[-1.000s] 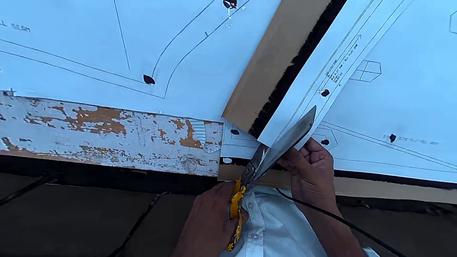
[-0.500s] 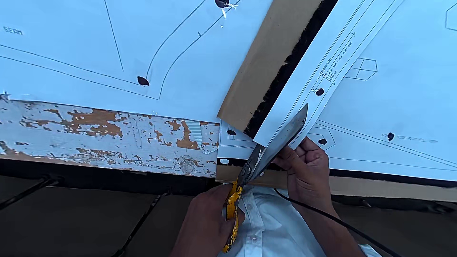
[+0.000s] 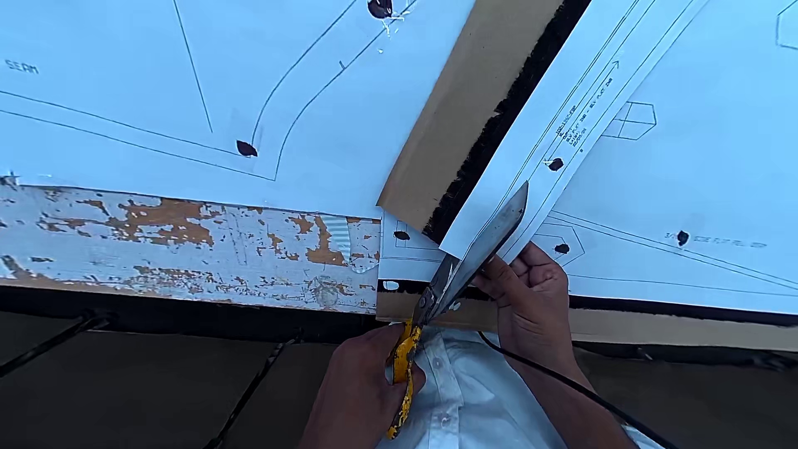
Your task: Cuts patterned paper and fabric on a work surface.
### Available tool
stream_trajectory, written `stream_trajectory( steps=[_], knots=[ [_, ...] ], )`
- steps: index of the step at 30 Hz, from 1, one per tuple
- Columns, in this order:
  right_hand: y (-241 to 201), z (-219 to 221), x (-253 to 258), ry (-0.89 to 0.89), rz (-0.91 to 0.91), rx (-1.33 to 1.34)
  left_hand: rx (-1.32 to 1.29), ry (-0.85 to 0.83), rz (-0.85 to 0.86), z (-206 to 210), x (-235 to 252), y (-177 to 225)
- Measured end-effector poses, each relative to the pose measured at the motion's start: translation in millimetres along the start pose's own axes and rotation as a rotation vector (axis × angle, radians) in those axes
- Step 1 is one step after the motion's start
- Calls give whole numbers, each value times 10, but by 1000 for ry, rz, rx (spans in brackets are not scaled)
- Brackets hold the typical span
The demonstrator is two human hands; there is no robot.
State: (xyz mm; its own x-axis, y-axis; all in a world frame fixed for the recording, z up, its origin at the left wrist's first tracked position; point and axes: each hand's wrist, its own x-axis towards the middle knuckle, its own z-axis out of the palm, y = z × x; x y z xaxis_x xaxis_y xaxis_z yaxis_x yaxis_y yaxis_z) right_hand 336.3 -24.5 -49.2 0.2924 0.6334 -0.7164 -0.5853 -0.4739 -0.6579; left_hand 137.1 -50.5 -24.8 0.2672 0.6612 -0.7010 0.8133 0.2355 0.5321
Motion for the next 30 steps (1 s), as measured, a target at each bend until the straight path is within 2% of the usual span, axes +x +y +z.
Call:
stream_trajectory(
  steps=[17,23,30],
  knots=[
    [-57,-2,38,-19,17,-34,-24,-27,-7,-42,46,-40],
    [-181,32,135,61,9,-198,-30,-22,10,-40,36,-43],
    [-191,104,143,131,33,-171,-60,-13,5,-17,24,-47]
  ],
)
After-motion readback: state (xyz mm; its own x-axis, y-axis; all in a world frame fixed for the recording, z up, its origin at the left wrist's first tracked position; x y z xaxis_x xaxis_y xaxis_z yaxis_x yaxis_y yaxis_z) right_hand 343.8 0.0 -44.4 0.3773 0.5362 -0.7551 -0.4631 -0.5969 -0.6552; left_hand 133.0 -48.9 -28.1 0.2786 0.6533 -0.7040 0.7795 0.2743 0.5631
